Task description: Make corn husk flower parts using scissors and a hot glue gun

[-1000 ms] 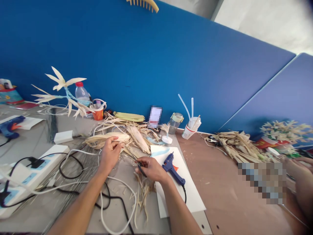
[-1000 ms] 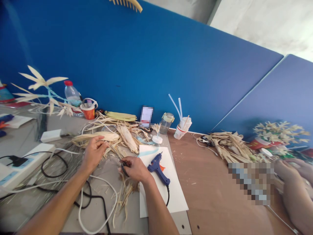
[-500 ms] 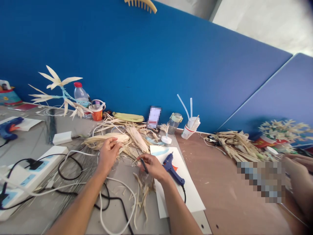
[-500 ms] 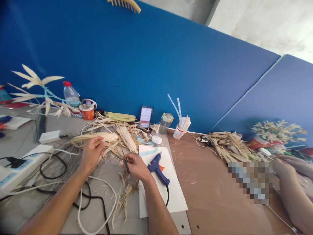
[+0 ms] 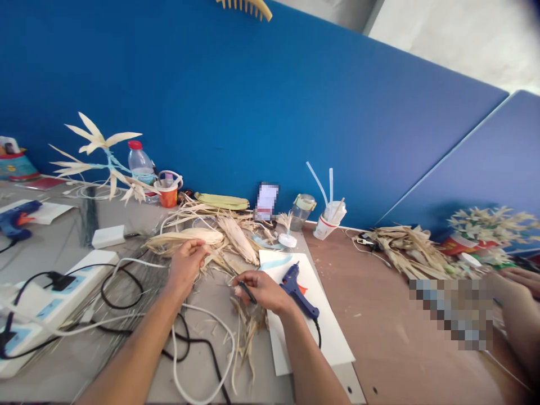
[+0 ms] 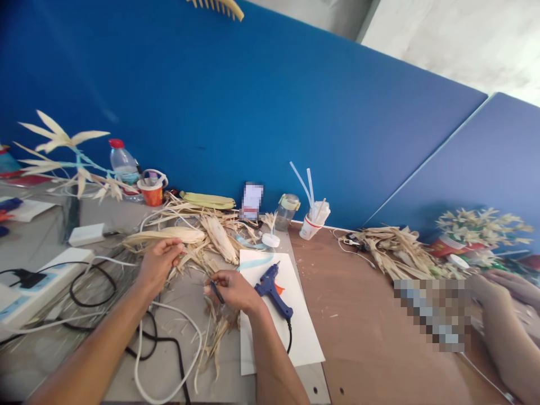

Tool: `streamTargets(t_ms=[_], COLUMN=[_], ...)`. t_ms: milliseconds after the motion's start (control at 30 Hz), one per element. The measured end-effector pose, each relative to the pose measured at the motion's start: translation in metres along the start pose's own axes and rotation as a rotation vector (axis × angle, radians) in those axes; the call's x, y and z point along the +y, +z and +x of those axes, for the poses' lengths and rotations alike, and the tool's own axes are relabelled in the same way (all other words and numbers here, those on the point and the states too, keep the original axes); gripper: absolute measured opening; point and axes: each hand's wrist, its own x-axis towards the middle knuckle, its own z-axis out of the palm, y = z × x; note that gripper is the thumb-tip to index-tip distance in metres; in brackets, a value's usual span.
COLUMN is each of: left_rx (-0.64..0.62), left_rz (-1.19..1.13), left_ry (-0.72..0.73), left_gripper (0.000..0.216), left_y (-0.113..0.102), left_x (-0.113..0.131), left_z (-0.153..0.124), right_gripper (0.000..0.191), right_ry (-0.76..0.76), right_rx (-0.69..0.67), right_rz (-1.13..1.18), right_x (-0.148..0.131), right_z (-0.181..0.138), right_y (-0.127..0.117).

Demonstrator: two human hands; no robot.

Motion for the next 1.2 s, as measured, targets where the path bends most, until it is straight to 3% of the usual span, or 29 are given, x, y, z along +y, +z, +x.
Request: streamTargets(t_ms=[400, 1200], left_rx=[-0.036, -0.092], left_rz=[0.13, 0.299], left_ry=[-0.074, -0.085], left_gripper=[0.026, 0.026], left_y=[-0.0019, -0.0028], left_x=[-0.0039, -0.0024], left_z=[-0.0003, -0.0033], right_gripper=[0.027, 0.024], right_ry=[0.023, 0.063], right_rx=[-0.079, -0.061], right_rz=[-0.032, -0.086], right_x=[-0.0085, -0.0094], right_z=[-0.0063, -0.0068], right_y=[-0.0032, -0.0024])
